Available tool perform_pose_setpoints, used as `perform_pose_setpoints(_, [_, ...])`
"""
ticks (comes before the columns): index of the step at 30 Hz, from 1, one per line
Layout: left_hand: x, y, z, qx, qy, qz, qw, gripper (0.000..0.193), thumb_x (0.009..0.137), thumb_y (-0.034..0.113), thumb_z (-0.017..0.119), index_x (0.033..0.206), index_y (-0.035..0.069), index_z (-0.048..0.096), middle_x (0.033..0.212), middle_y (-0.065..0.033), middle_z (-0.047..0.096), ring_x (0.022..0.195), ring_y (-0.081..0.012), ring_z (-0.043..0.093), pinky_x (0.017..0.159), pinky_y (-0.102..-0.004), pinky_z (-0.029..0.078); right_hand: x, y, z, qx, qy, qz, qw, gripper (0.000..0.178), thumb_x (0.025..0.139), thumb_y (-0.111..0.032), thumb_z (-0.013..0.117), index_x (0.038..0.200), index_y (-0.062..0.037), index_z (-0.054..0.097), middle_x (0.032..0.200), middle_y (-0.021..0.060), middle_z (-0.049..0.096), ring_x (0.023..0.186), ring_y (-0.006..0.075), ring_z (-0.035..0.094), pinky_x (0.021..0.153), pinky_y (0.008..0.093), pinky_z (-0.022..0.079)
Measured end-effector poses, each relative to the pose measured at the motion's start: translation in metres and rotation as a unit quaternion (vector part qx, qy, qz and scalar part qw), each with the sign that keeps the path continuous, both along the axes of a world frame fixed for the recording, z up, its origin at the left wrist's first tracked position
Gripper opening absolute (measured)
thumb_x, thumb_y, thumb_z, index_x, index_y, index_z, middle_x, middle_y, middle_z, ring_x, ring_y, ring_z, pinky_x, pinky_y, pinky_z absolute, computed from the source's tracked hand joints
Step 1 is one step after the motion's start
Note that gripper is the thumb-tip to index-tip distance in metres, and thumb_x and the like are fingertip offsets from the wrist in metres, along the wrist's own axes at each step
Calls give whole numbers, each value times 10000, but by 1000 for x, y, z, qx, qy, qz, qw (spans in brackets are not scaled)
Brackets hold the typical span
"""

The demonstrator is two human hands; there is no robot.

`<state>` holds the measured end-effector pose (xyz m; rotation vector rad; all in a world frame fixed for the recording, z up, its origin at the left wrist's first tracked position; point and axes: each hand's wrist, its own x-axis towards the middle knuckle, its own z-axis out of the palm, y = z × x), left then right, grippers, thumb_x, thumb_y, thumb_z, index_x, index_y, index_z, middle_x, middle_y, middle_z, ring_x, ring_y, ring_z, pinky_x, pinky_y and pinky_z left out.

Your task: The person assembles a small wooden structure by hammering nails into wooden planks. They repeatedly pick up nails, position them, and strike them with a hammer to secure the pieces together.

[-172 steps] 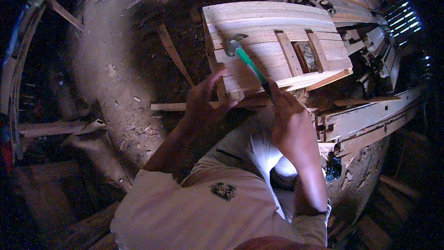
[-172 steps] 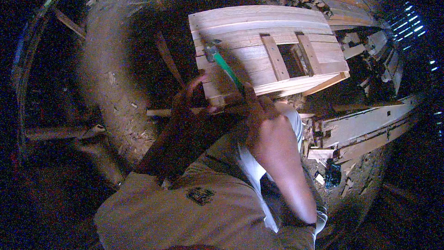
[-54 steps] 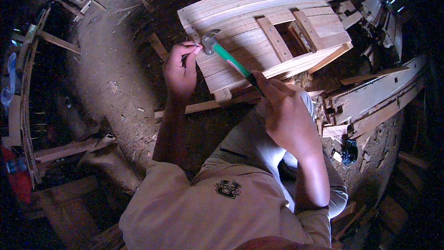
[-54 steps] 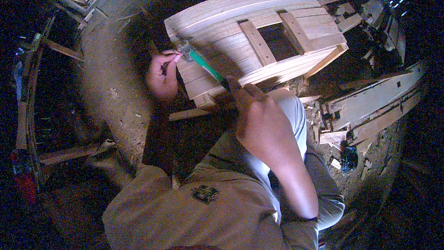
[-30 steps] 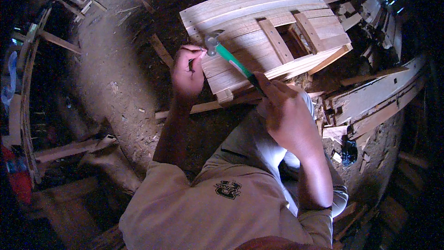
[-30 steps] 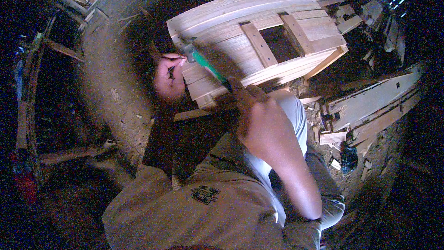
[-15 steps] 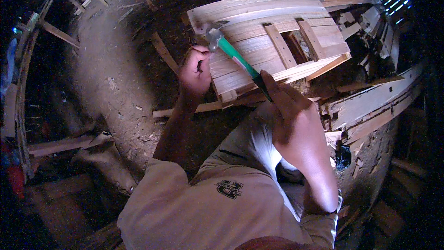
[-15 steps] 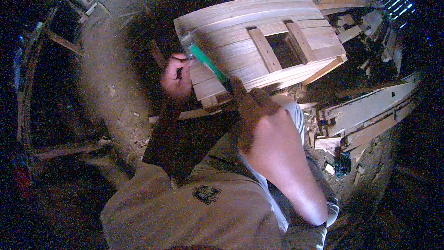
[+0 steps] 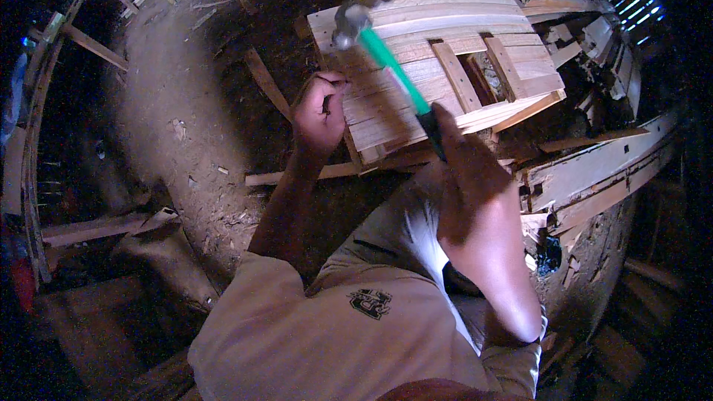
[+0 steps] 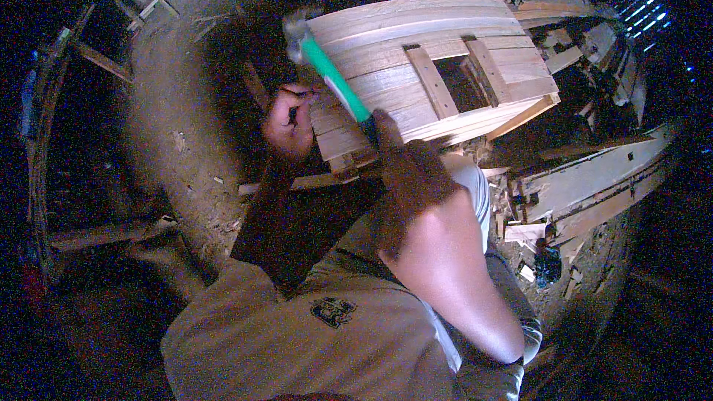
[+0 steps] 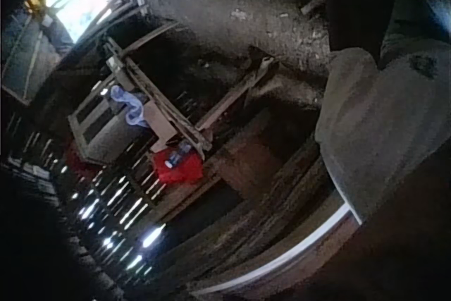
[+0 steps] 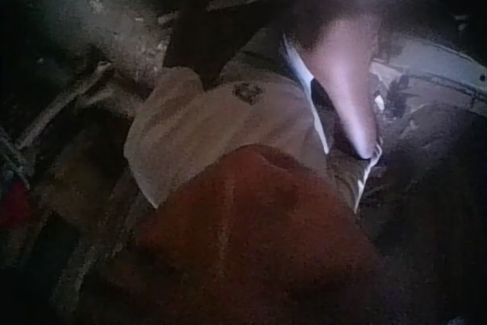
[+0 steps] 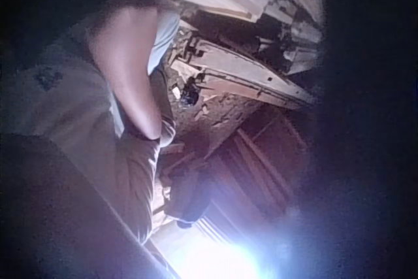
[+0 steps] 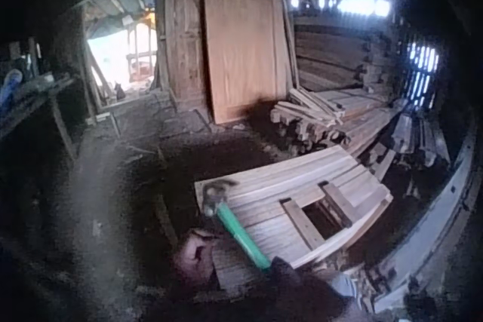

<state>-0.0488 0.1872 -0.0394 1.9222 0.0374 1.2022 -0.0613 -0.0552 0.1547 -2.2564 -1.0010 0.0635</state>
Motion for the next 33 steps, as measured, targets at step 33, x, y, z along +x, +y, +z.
perform_pose_setpoints(33, [-1,2,1,-12,-4,-5,1000,101,899,-115,628,929,-19,630,988,-169,707,929,-268,712,850,-347,552,-3,-3,-4,-118,41,2,992,626,835,98,518,1459,50,526,1083,293,669,916,457,650,840,488,531])
